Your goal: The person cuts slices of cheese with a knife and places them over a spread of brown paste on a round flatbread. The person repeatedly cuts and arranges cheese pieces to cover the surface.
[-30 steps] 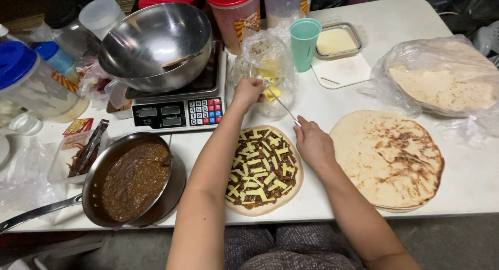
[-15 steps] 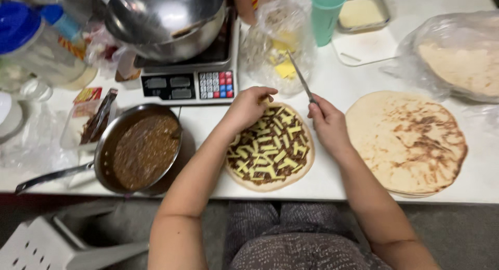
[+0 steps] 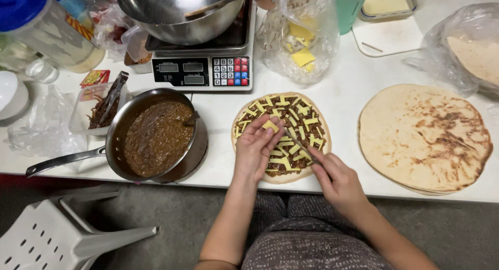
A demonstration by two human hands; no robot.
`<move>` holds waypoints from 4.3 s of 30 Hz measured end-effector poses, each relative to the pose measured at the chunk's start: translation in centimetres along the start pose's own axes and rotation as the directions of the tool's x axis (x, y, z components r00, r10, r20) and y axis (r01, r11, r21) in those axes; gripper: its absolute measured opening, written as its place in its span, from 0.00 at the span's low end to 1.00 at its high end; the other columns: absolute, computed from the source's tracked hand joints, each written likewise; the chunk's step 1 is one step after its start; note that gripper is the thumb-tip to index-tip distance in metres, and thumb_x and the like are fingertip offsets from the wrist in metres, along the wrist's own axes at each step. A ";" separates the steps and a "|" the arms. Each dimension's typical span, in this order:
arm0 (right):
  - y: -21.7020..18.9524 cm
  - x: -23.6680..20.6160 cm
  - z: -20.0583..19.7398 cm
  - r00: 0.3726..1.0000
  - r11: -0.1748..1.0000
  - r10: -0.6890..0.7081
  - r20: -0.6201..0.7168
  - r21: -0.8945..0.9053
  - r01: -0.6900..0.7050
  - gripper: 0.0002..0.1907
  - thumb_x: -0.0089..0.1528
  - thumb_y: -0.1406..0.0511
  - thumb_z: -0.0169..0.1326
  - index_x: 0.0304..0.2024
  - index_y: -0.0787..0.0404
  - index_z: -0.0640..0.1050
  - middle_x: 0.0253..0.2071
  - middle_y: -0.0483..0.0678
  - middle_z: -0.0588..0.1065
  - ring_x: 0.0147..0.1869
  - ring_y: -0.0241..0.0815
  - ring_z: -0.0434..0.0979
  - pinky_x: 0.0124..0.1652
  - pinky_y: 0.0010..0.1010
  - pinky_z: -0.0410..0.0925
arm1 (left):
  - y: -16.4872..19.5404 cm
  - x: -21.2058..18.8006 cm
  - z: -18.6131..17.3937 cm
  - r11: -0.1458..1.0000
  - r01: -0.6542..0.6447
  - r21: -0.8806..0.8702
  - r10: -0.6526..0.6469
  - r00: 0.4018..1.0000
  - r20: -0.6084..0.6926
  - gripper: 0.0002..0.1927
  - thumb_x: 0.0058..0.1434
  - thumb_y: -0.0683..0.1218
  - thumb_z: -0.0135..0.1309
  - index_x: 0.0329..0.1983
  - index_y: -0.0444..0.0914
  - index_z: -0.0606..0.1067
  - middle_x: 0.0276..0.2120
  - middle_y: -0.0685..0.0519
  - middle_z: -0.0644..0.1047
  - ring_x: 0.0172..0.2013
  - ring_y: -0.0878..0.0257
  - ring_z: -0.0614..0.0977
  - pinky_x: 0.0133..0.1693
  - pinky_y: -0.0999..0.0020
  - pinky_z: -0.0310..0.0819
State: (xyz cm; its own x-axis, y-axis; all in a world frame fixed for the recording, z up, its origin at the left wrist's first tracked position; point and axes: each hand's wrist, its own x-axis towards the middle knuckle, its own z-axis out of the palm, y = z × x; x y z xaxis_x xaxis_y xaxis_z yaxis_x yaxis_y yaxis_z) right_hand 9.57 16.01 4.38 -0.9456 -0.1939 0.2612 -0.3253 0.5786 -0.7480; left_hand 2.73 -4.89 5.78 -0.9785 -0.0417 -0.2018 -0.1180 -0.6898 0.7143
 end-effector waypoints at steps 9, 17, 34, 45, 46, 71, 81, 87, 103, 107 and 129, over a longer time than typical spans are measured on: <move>-2.9 -1.2 -1.1 0.975 0.978 -0.203 -0.086 -0.067 0.198 0.23 0.61 0.70 0.57 0.60 0.61 0.76 0.30 0.51 0.74 0.27 0.44 0.75 0.28 0.35 0.68 | -1.4 -2.3 -0.9 0.992 -0.121 -0.043 0.125 0.987 0.096 0.18 0.63 0.33 0.56 0.57 0.31 0.73 0.54 0.38 0.77 0.55 0.49 0.81 0.58 0.58 0.80; -3.5 -1.5 -1.9 0.978 0.981 -0.192 -0.078 -0.049 0.189 0.23 0.61 0.70 0.57 0.60 0.61 0.75 0.30 0.50 0.74 0.26 0.42 0.75 0.27 0.33 0.68 | -1.3 -3.2 -0.9 0.983 -0.177 -0.057 0.184 0.968 0.173 0.18 0.63 0.32 0.56 0.57 0.31 0.74 0.55 0.36 0.77 0.57 0.46 0.80 0.58 0.54 0.80; -3.8 -1.5 -2.2 0.968 0.971 -0.228 -0.103 -0.102 0.217 0.22 0.60 0.71 0.57 0.59 0.61 0.76 0.30 0.51 0.74 0.27 0.44 0.75 0.29 0.35 0.68 | -1.1 -3.8 -1.0 0.974 -0.221 -0.052 0.227 0.947 0.229 0.16 0.64 0.31 0.56 0.56 0.31 0.76 0.53 0.37 0.79 0.57 0.47 0.81 0.59 0.53 0.80; -3.9 -1.4 -2.0 0.960 0.966 -0.255 -0.117 -0.073 0.248 0.22 0.60 0.71 0.57 0.59 0.63 0.76 0.31 0.51 0.75 0.26 0.42 0.75 0.27 0.33 0.68 | -1.0 -4.2 -1.1 0.968 -0.239 -0.073 0.250 0.927 0.279 0.16 0.65 0.31 0.56 0.56 0.33 0.76 0.51 0.40 0.80 0.56 0.50 0.82 0.59 0.54 0.80; -3.8 -1.4 -1.9 0.958 0.965 -0.257 -0.127 -0.082 0.248 0.22 0.60 0.71 0.57 0.59 0.63 0.77 0.31 0.51 0.75 0.26 0.42 0.75 0.27 0.33 0.68 | -1.0 -4.2 -1.2 0.968 -0.238 -0.074 0.250 0.926 0.282 0.16 0.65 0.31 0.56 0.56 0.33 0.76 0.51 0.40 0.80 0.56 0.50 0.82 0.60 0.54 0.80; 2.8 -2.1 -1.2 0.828 0.559 0.269 0.493 0.620 -0.551 0.21 0.66 0.63 0.51 0.61 0.60 0.77 0.30 0.41 0.75 0.26 0.28 0.67 0.24 0.20 0.62 | 0.1 -3.0 -1.5 0.995 0.100 -0.017 -0.087 0.929 0.360 0.15 0.73 0.40 0.50 0.61 0.31 0.72 0.51 0.44 0.78 0.51 0.59 0.81 0.54 0.63 0.80; 5.2 -2.4 -2.3 0.786 0.261 0.114 0.608 0.744 -0.614 0.17 0.67 0.60 0.54 0.43 0.71 0.79 0.29 0.46 0.76 0.24 0.30 0.69 0.22 0.21 0.62 | -1.6 -2.4 -2.0 0.999 0.043 0.033 -0.052 0.926 0.374 0.09 0.72 0.41 0.54 0.52 0.33 0.77 0.45 0.49 0.82 0.44 0.62 0.83 0.49 0.66 0.81; 6.5 -2.5 -3.1 0.778 0.306 0.150 0.610 0.720 -0.623 0.17 0.66 0.61 0.54 0.47 0.70 0.80 0.29 0.46 0.77 0.23 0.30 0.68 0.21 0.21 0.61 | -1.5 -2.3 -1.4 0.995 0.016 0.100 -0.053 0.924 0.379 0.08 0.72 0.41 0.55 0.50 0.32 0.77 0.43 0.48 0.82 0.42 0.61 0.84 0.49 0.65 0.82; 10.0 -2.3 -5.0 0.899 0.351 0.314 0.306 0.842 -0.409 0.22 0.70 0.61 0.46 0.62 0.69 0.73 0.31 0.46 0.73 0.24 0.31 0.67 0.22 0.21 0.61 | -0.7 1.6 2.0 -0.353 -0.780 0.516 -0.122 0.585 0.802 0.16 0.54 0.35 0.55 0.46 0.34 0.81 0.42 0.47 0.81 0.45 0.54 0.81 0.51 0.60 0.80; 10.1 -2.2 -5.1 0.916 0.342 0.284 0.284 0.862 -0.374 0.22 0.71 0.62 0.47 0.63 0.69 0.72 0.31 0.46 0.73 0.25 0.32 0.67 0.24 0.21 0.62 | -1.4 2.1 2.1 -0.389 -0.817 0.426 -0.218 0.531 0.819 0.11 0.55 0.36 0.54 0.41 0.33 0.81 0.38 0.46 0.79 0.42 0.53 0.81 0.47 0.59 0.81; 10.8 -3.0 -2.6 0.875 0.501 0.379 0.302 0.728 -0.468 0.19 0.70 0.65 0.48 0.61 0.69 0.75 0.31 0.45 0.74 0.25 0.32 0.66 0.24 0.22 0.61 | 2.7 2.0 1.6 0.172 -0.261 0.950 -0.162 0.944 0.289 0.14 0.70 0.46 0.50 0.54 0.36 0.75 0.45 0.47 0.80 0.45 0.57 0.81 0.48 0.66 0.76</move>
State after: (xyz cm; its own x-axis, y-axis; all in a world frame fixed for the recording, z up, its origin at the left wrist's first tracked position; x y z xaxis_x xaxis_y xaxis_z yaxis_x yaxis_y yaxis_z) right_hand 8.89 24.94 -2.90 -0.9523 -0.1893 -0.2393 0.2753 -0.1955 -0.9413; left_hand 0.17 -5.69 8.32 -0.9531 0.2811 -0.1125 0.0749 0.5788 0.8120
